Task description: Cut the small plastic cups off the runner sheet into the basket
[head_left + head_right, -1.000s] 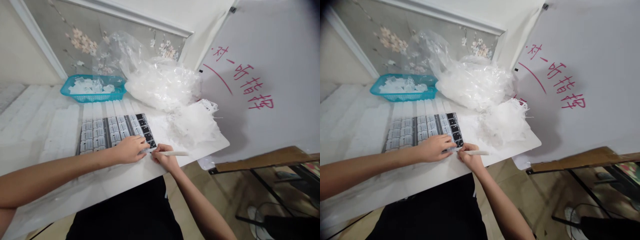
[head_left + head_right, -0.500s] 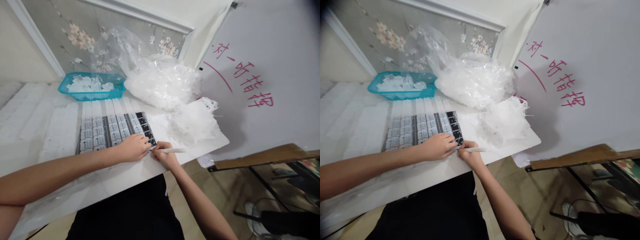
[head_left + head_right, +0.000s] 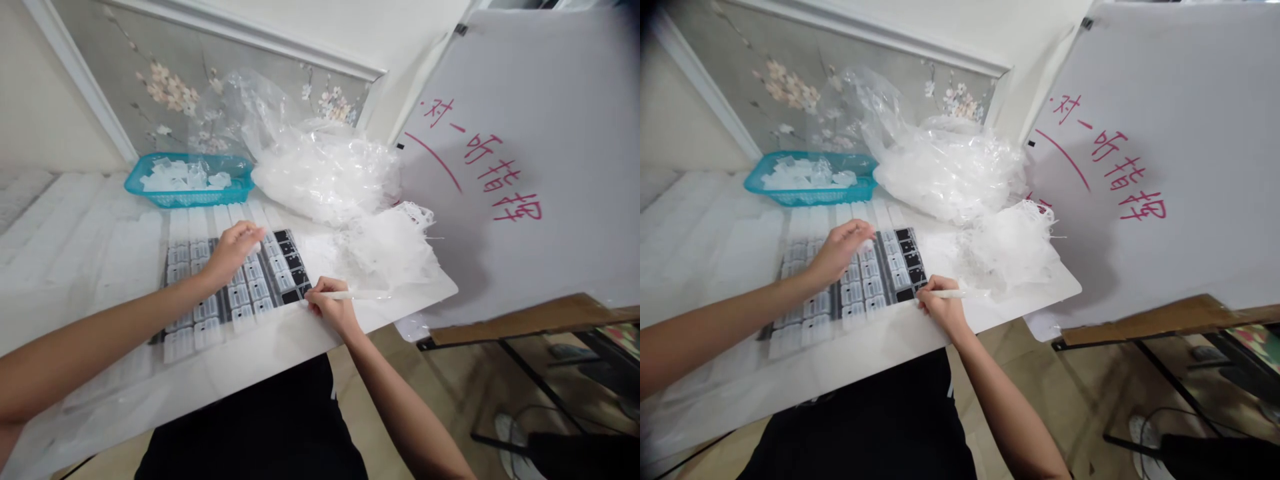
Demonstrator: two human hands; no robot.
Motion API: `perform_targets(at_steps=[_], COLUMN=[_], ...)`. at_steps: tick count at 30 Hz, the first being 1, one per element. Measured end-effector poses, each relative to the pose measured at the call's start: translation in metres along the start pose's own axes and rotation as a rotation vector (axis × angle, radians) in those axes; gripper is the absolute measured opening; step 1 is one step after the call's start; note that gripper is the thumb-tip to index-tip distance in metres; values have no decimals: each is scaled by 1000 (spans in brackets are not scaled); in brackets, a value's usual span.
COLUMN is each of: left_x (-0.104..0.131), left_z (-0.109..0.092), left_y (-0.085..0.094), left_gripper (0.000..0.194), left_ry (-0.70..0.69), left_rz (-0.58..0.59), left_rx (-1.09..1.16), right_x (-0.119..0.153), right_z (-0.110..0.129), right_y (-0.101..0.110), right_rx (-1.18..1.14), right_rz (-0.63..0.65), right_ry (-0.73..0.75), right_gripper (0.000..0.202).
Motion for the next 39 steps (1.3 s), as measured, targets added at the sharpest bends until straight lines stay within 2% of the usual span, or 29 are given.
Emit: perform_targets(at_steps=[2,6,8,10,13,19,21,22,23,24,26,27,29,31,34,35,37,39], left_x=[7,22,28,31,33,44,45,41,32,19,-8,-20,-38,-42,-23,-13,5,17], left_z=[-5,-2,-1,1,4,8,8,7,6,5,5,4,-4,-11,-12,-10,-2,7], left_y=[-5,-21,-28,-35,-42,-57,-60,-59,-54,-46,-18,-3,27,54,81,87,94,100], left_gripper=[29,34,36,31,25,15,13,12,11,8,7,8,10,13,25,26,25,23], left_ry=[-152,-320,-448,-540,-587,-692,-648,-557,-405,-219,133,218,252,270,333,375,482,578], left_rz=[165,542,676,778,849,849,817,762,637,451,2,-163,-321,-325,-211,-168,-106,-79], left_rx=[-255,-626,-741,-841,-953,-955,-832,-709,-528,-314,95,218,351,475,482,466,466,488], right_x=[-9,-22,-25,-25,-25,-27,-29,-30,-30,-31,-31,-31,-30,-31,-39,-43,-51,-57], right_z=[2,-4,-8,-10,-12,-16,-17,-18,-18,-18,-17,-16,-12,-3,24,36,60,80], right_y=[-4,-13,-14,-15,-15,-15,-16,-17,-18,-18,-19,-19,-17,-16,-24,-32,-58,-91], right_rx=[-29,-2,-13,-19,0,48,93,119,142,162,182,181,162,126,51,30,20,63], right_rz=[26,107,101,86,67,69,81,90,97,101,104,106,115,100,44,38,63,119], right_ry=[2,-22,-38,-42,-46,-9,10,17,23,25,22,16,7,26,121,165,287,493], right_gripper=[16,14,14,14,14,12,13,13,13,13,14,14,15,16,11,9,25,37])
Point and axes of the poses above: each hand's wrist, its own x-axis away from the middle knuckle, its own y-axis out of the back of the hand, z = x × y, the point moved 3 cm from there along -x, towards the middle knuckle, and after that the axes turned 10 degrees about -z, right-handed, at the moved point
